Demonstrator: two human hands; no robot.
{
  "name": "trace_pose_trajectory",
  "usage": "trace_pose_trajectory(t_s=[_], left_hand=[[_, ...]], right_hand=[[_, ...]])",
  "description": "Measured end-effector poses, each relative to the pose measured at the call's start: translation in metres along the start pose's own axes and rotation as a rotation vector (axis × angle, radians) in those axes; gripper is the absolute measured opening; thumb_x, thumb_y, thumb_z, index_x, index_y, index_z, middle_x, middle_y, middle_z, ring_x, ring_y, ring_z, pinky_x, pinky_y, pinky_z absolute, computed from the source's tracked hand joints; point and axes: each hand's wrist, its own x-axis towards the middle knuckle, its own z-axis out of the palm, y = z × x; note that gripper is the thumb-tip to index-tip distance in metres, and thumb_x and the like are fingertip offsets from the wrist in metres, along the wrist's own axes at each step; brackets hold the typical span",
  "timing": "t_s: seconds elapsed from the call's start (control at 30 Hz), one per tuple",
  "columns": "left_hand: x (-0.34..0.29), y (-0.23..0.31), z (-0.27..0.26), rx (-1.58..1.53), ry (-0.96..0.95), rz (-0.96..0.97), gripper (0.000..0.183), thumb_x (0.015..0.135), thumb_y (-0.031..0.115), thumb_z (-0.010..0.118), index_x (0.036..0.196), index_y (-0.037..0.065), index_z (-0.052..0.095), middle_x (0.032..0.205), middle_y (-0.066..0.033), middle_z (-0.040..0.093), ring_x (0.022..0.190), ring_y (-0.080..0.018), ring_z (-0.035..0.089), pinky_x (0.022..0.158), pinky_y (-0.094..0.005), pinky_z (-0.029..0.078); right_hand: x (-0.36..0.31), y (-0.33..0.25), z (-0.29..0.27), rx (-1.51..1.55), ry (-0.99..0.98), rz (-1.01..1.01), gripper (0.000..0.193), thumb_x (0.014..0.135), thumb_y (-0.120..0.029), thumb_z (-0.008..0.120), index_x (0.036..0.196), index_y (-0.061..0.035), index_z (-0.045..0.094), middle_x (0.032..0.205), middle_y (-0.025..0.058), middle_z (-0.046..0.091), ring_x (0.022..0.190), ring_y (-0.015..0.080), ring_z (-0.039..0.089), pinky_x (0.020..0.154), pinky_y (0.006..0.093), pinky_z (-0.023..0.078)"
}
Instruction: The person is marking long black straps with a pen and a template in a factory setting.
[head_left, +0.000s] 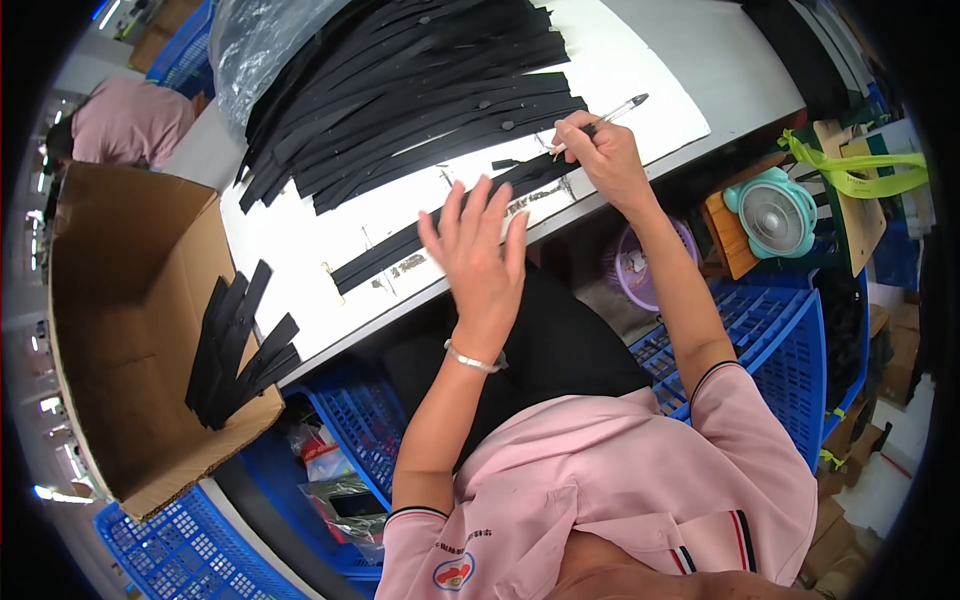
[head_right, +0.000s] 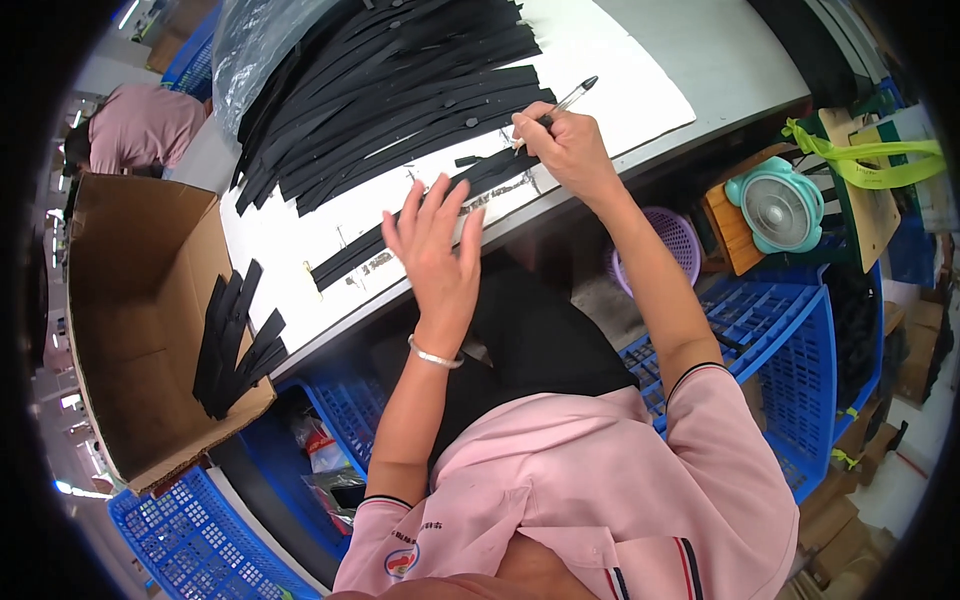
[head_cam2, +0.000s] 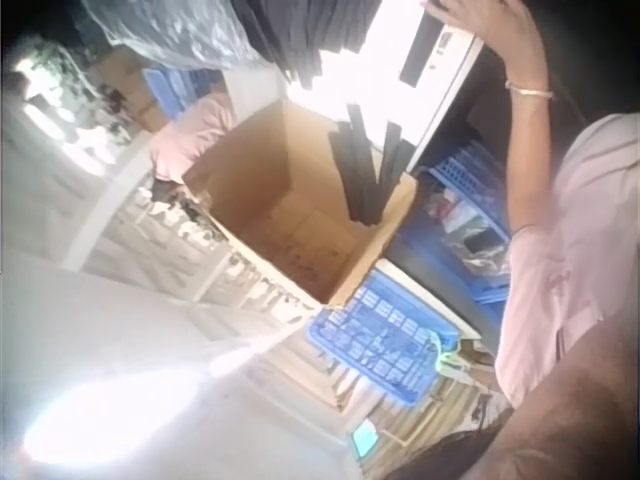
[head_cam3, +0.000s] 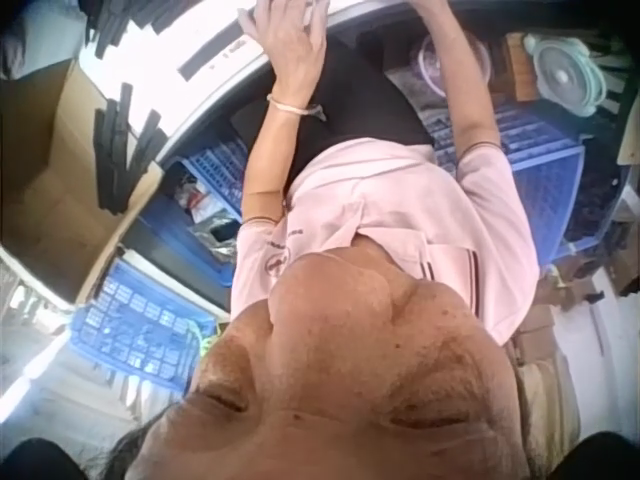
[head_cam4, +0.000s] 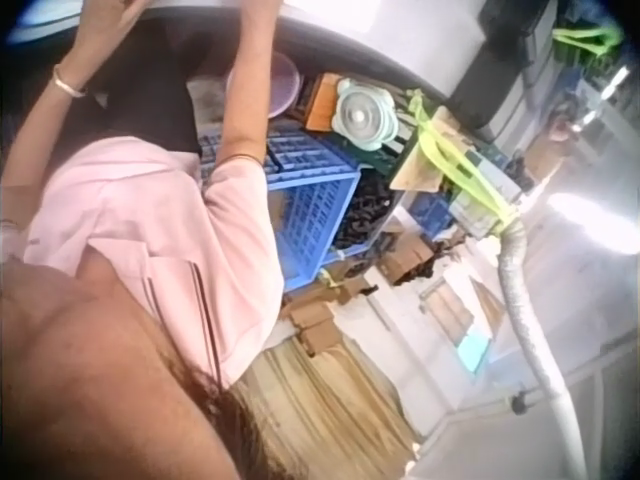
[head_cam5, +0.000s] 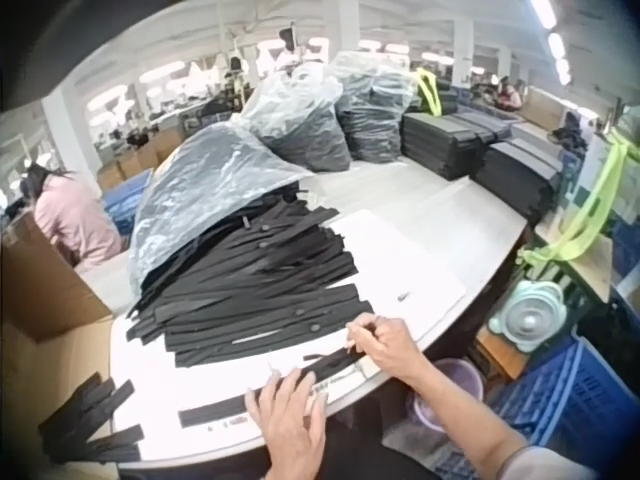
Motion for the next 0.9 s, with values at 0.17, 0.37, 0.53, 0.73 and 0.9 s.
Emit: trace_pose_trajectory(t_s=[0.17,0.37,0.53,0.73,0.9], left_hand=[[0.035,0.012,0.036,-0.114,0.053,0.038,0.018,0.092,0.014,0.075,0.109,0.007,0.077,0.119,-0.0055,0.071,0.118,-0.0264,0.059,0.116,-0.0488,0.029],[0.039,0.013,0.047,-0.105,0.078,0.028,0.013,0.087,0.013,0.077,0.1,0.008,0.078,0.11,-0.0033,0.071,0.11,-0.0254,0.059,0.106,-0.0432,0.035],[0.038,0.013,0.047,-0.091,0.079,0.024,0.014,0.087,0.013,0.078,0.099,0.008,0.077,0.11,-0.0026,0.071,0.111,-0.0253,0.059,0.106,-0.0424,0.035],[0.038,0.014,0.047,-0.074,0.071,0.014,0.015,0.086,0.013,0.078,0.1,0.009,0.077,0.11,-0.0025,0.07,0.112,-0.0247,0.059,0.106,-0.0428,0.035],[0.037,0.011,0.044,-0.092,0.032,-0.02,0.017,0.086,0.014,0.078,0.102,0.009,0.077,0.115,-0.0038,0.07,0.115,-0.026,0.059,0.11,-0.0458,0.033]], right_hand=[[0.001,-0.002,0.002,-0.042,-0.028,0.017,0.028,0.103,-0.017,0.064,0.087,0.004,0.071,0.089,0.0023,0.072,0.071,0.0071,0.06,0.064,0.0222,0.047],[0.003,0.012,0.003,-0.195,0.013,-0.134,0.029,0.101,-0.023,0.066,0.084,-0.0004,0.073,0.07,0.0014,0.068,0.057,0.008,0.058,0.055,0.0269,0.044],[0.0,0.008,0.005,-0.053,0.048,-0.136,0.028,0.098,-0.022,0.068,0.085,0.0022,0.071,0.068,0.0025,0.068,0.058,0.0078,0.057,0.054,0.0281,0.044],[-0.005,0.0,-0.005,-0.097,-0.055,-0.096,0.027,0.097,-0.019,0.067,0.083,0.0036,0.069,0.067,0.0029,0.068,0.058,0.0081,0.058,0.055,0.0271,0.045],[-0.003,0.003,-0.004,-0.176,-0.123,-0.113,0.025,0.1,-0.017,0.065,0.083,0.0007,0.069,0.071,0.0015,0.066,0.064,0.0062,0.058,0.059,0.0239,0.045]])
